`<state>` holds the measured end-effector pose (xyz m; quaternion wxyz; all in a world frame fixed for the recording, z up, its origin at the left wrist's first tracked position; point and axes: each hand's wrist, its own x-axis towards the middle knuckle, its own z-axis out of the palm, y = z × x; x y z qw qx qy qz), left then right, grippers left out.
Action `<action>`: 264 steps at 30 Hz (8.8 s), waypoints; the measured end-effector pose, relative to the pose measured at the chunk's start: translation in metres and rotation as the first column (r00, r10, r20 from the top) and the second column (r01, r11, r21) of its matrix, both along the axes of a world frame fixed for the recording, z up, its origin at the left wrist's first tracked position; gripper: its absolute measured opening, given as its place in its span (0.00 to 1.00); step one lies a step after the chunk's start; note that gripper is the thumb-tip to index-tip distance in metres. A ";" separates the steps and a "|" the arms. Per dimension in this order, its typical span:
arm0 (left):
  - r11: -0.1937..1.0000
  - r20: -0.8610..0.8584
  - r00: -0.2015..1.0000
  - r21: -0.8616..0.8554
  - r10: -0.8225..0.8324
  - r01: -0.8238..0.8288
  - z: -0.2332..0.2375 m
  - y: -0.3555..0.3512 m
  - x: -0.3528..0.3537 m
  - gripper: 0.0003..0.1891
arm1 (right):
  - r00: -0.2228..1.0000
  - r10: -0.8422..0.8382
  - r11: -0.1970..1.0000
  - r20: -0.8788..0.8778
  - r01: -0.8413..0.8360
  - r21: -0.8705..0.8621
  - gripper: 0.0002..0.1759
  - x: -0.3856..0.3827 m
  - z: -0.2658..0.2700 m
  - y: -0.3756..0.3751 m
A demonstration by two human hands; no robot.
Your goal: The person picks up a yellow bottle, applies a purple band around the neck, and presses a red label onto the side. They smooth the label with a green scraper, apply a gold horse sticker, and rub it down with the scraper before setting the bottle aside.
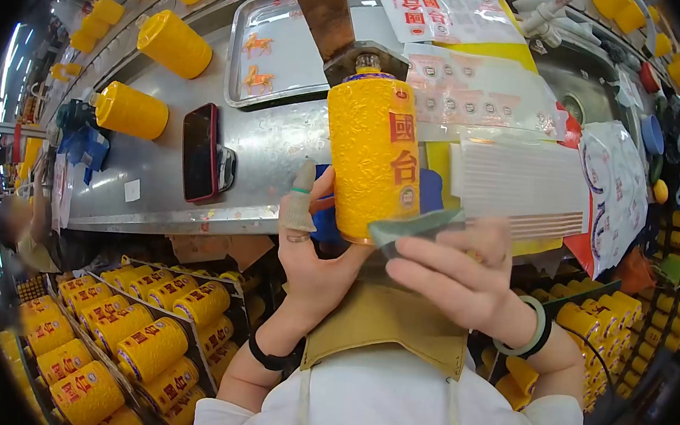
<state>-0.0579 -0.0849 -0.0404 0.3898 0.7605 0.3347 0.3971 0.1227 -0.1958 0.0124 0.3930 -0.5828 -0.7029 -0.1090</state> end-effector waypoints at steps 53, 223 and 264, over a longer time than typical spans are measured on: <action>0.784 -0.214 0.969 0.577 -0.124 0.228 -0.003 0.012 -0.010 0.23 | 0.264 -0.462 0.886 -0.847 0.081 -0.457 0.10 -0.014 -0.031 -0.029; 0.922 -0.089 0.993 0.374 -0.074 0.102 -0.002 0.012 -0.003 0.32 | 0.990 0.053 0.983 -0.129 -0.075 -0.166 0.12 0.052 0.023 0.061; 0.995 0.024 0.995 0.023 -0.096 0.096 -0.001 0.010 0.001 0.53 | 0.974 0.166 0.984 0.152 -0.174 0.042 0.13 0.060 0.015 0.108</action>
